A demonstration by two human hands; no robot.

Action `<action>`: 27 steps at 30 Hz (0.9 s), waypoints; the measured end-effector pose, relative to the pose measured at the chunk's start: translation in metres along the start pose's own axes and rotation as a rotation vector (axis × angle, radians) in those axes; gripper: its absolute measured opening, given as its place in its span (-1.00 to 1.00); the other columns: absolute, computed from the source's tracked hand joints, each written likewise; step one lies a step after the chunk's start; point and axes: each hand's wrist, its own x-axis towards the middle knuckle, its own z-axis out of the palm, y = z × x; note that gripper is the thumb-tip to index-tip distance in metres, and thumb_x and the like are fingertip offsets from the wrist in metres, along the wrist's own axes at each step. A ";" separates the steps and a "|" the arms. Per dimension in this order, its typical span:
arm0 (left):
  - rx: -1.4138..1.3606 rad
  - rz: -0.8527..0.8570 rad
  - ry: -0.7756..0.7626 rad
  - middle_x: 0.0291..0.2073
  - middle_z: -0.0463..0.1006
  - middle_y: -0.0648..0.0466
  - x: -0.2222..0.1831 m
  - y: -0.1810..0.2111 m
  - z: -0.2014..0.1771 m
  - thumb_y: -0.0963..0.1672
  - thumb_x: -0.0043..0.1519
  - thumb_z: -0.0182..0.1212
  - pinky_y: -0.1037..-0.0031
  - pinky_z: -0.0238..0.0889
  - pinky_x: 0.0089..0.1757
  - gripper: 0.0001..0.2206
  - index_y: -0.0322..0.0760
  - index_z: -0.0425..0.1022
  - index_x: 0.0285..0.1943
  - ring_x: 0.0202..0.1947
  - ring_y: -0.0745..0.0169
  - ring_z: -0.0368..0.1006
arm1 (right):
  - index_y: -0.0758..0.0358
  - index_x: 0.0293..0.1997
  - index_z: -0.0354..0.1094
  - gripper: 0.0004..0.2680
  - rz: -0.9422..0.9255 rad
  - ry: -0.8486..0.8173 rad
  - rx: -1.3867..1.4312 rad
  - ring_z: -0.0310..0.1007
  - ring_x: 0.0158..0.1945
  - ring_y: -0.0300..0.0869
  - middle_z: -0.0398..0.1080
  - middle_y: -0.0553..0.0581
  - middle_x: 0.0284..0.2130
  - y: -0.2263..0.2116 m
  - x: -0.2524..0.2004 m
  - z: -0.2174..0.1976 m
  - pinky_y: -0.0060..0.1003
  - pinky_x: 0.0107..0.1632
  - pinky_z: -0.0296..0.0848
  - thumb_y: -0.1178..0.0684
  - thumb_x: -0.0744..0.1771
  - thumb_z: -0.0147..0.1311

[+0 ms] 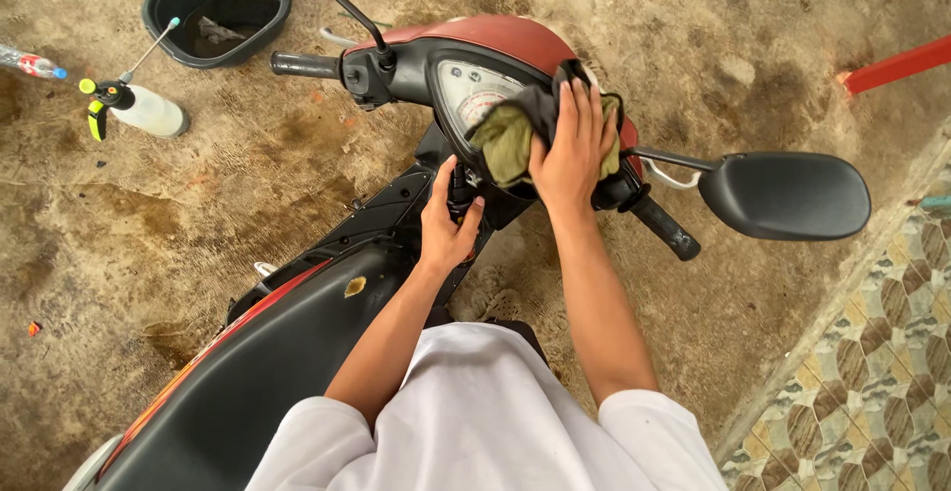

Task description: The person cleans the front section of a red motorcycle using a spray bottle and a cloth. They systematically wipe the handlebars, dashboard, mirrors, and side panels, spraying cleaner onto the cloth or directly onto the surfaces as needed.

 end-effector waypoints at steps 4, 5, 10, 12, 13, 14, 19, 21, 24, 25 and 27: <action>-0.081 -0.137 0.013 -0.18 0.60 -0.01 -0.002 -0.005 -0.015 -0.24 0.29 0.21 0.50 0.43 -0.36 -0.34 -0.20 0.04 0.59 -0.43 0.37 0.50 | 0.25 0.53 -0.11 -0.40 -0.162 0.038 0.088 -0.30 0.55 0.20 -0.08 0.35 0.47 -0.006 -0.051 0.037 0.31 0.50 -0.31 0.00 0.34 0.20; -0.076 -0.116 0.017 -0.16 0.59 0.02 -0.002 -0.007 -0.019 -0.25 0.28 0.20 0.51 0.44 -0.38 -0.33 -0.19 0.02 0.60 -0.44 0.41 0.50 | 0.20 0.55 -0.07 -0.46 -0.199 0.022 0.059 -0.32 0.58 0.18 -0.08 0.32 0.50 -0.007 -0.066 0.051 0.29 0.54 -0.32 0.06 0.39 0.14; -0.063 -0.093 0.067 -0.03 0.54 0.03 -0.004 -0.011 -0.029 -0.23 0.33 0.21 0.49 0.48 -0.39 -0.37 -0.20 0.02 0.58 -0.39 0.43 0.51 | 0.07 0.51 0.13 -0.56 -0.263 0.021 0.026 -0.12 0.62 0.05 0.10 0.12 0.51 0.025 -0.078 0.077 0.18 0.65 -0.21 0.27 0.40 -0.01; -0.069 -0.106 0.074 -0.18 0.57 0.04 -0.004 -0.010 -0.031 -0.23 0.34 0.21 0.51 0.45 -0.39 -0.37 -0.18 0.03 0.59 -0.44 0.43 0.48 | 0.16 0.46 0.18 -0.58 -0.277 0.140 0.143 -0.02 0.58 0.07 0.12 0.21 0.46 0.043 -0.056 0.063 0.24 0.62 -0.17 0.25 0.39 0.04; -0.068 -0.115 0.073 -0.26 0.56 0.05 -0.005 -0.010 -0.030 -0.22 0.34 0.22 0.52 0.44 -0.39 -0.36 -0.18 0.03 0.60 -0.46 0.43 0.47 | 0.16 0.46 0.18 -0.59 -0.222 0.172 0.195 0.02 0.57 0.07 0.14 0.21 0.44 0.045 -0.048 0.058 0.21 0.61 -0.09 0.25 0.39 0.07; -0.066 -0.124 0.071 -0.33 0.55 0.06 -0.006 -0.010 -0.030 -0.22 0.35 0.22 0.53 0.43 -0.40 -0.36 -0.17 0.03 0.61 -0.47 0.44 0.46 | 0.16 0.45 0.19 -0.59 -0.166 0.205 0.248 0.06 0.55 0.07 0.16 0.22 0.43 0.045 -0.041 0.052 0.19 0.59 -0.01 0.24 0.40 0.10; -0.077 -0.115 0.096 -0.31 0.57 0.08 -0.006 -0.006 -0.028 -0.23 0.31 0.23 0.54 0.42 -0.42 -0.35 -0.20 0.02 0.58 -0.51 0.44 0.46 | 0.18 0.37 0.30 -0.59 -0.313 0.067 0.200 0.19 0.48 -0.03 0.35 0.14 0.28 -0.014 -0.046 0.056 0.20 0.53 0.10 0.26 0.32 0.14; -0.067 -0.089 0.087 -0.32 0.57 0.08 -0.004 -0.003 -0.026 -0.23 0.31 0.24 0.54 0.41 -0.41 -0.35 -0.23 0.03 0.58 -0.51 0.44 0.47 | 0.14 0.33 0.34 -0.63 -0.409 0.044 0.203 0.19 0.50 -0.05 0.37 0.12 0.29 -0.031 -0.052 0.059 0.16 0.53 0.14 0.29 0.35 0.13; -0.024 -0.025 0.073 -0.31 0.58 0.07 -0.001 0.001 -0.022 -0.23 0.31 0.25 0.55 0.40 -0.35 -0.37 -0.29 0.06 0.57 -0.47 0.42 0.49 | 0.20 0.25 0.40 -0.64 -0.366 -0.027 0.354 0.24 0.47 0.05 0.39 0.17 0.27 -0.032 -0.063 0.045 0.17 0.49 0.18 0.31 0.30 0.13; -0.006 0.015 0.070 -0.28 0.59 0.05 -0.001 0.003 -0.020 -0.23 0.31 0.26 0.54 0.40 -0.31 -0.38 -0.31 0.08 0.56 -0.44 0.40 0.50 | 0.22 0.24 0.40 -0.65 -0.349 -0.005 0.409 0.25 0.45 0.07 0.39 0.18 0.26 -0.026 -0.063 0.037 0.17 0.49 0.19 0.29 0.30 0.13; 0.011 0.069 0.053 -0.21 0.60 0.02 0.000 0.008 -0.014 -0.23 0.30 0.27 0.51 0.41 -0.21 -0.39 -0.34 0.11 0.54 -0.35 0.34 0.52 | 0.22 0.22 0.41 -0.65 -0.299 0.025 0.427 0.29 0.43 0.10 0.39 0.19 0.24 -0.008 -0.068 0.017 0.15 0.48 0.24 0.24 0.28 0.17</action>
